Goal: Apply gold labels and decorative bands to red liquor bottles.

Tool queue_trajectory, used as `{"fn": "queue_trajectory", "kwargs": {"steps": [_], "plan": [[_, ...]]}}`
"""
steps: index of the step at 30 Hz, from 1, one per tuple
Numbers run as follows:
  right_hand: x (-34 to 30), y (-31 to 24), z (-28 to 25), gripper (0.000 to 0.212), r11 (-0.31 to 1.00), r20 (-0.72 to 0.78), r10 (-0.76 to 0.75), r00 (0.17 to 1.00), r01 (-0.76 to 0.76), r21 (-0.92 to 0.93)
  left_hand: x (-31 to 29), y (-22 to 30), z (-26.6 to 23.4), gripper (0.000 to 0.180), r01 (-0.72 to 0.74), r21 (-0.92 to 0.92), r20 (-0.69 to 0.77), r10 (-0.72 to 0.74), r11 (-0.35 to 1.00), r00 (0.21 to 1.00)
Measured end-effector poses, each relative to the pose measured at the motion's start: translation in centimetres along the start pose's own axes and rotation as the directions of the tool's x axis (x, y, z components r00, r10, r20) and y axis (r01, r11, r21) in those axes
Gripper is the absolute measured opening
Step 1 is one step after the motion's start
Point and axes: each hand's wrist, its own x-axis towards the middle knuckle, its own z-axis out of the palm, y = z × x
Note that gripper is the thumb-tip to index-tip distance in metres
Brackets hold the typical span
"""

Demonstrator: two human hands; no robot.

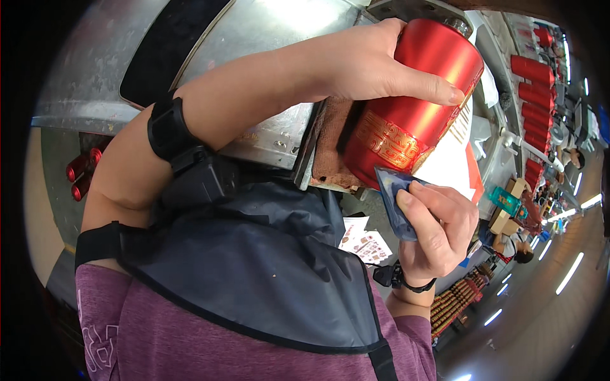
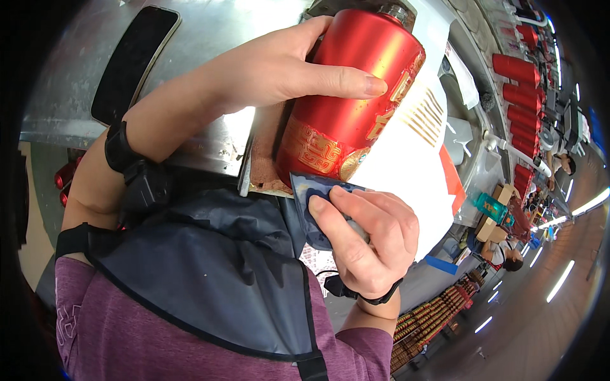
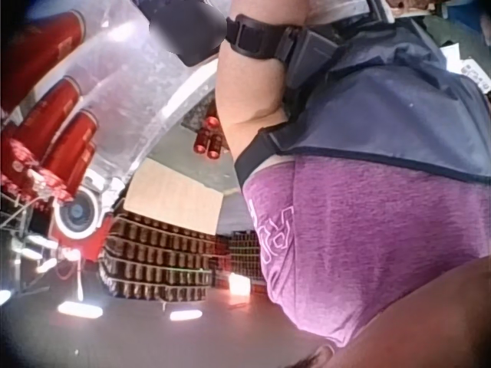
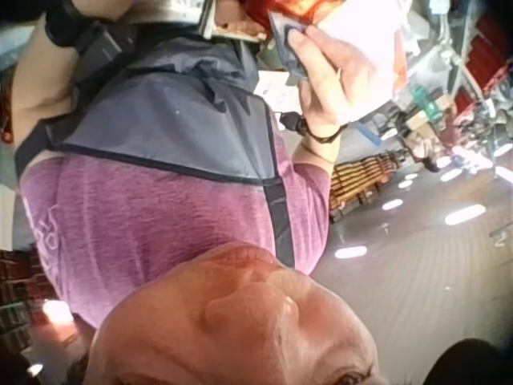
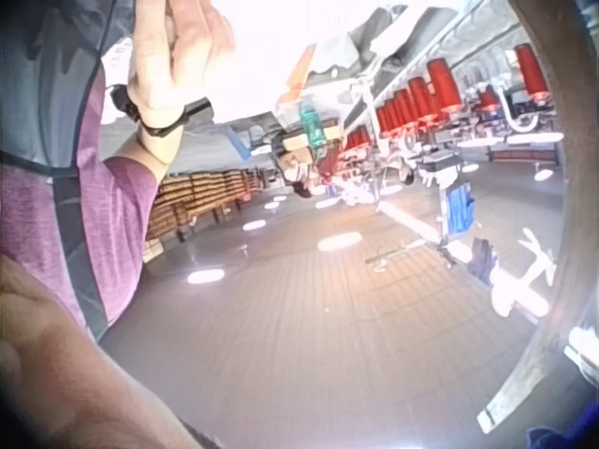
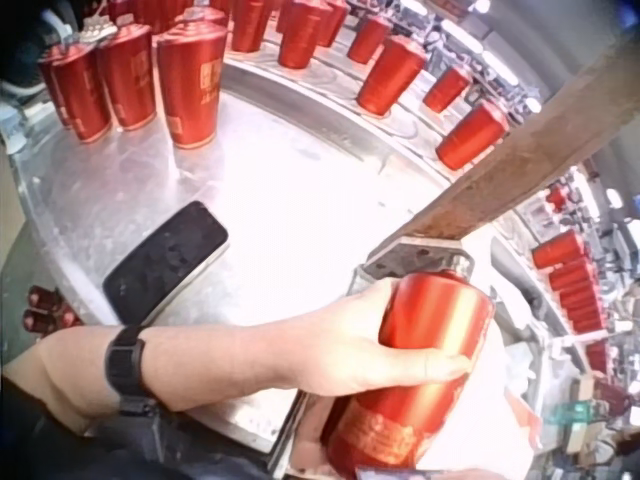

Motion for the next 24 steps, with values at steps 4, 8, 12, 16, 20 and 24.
{"fn": "queue_trajectory", "kwargs": {"steps": [4,8,12,16,20,24], "plan": [[0.3,0.4,-0.6,0.030,0.997,-0.061,0.069,0.996,-0.067,0.043,0.0,0.3,0.1,0.068,-0.043,-0.136,0.108,0.058,0.990,0.993],[1.7,1.0,0.3,0.039,0.999,-0.047,0.040,0.998,-0.041,-0.033,-0.3,0.3,0.2,0.068,-0.094,-0.114,0.097,0.105,0.989,0.990],[1.6,0.1,0.9,0.043,0.999,0.005,-0.004,1.000,0.004,-0.035,-0.5,0.7,-0.3,0.071,-0.323,-0.229,0.204,0.370,0.918,0.906],[1.0,-0.9,1.1,0.040,0.998,0.045,-0.027,0.999,0.029,-0.055,0.4,-0.4,1.0,0.062,-0.308,-0.021,0.015,0.308,0.951,0.951],[1.7,-1.0,0.4,0.037,1.000,0.068,-0.008,0.998,0.008,-0.013,0.3,-0.9,1.0,0.082,-0.090,0.256,-0.208,0.146,0.962,0.967],[2.3,-0.4,0.0,0.038,0.999,0.013,0.023,1.000,-0.022,-0.023,-0.7,0.8,0.9,0.085,0.009,0.361,-0.199,0.068,0.932,0.978]]}}
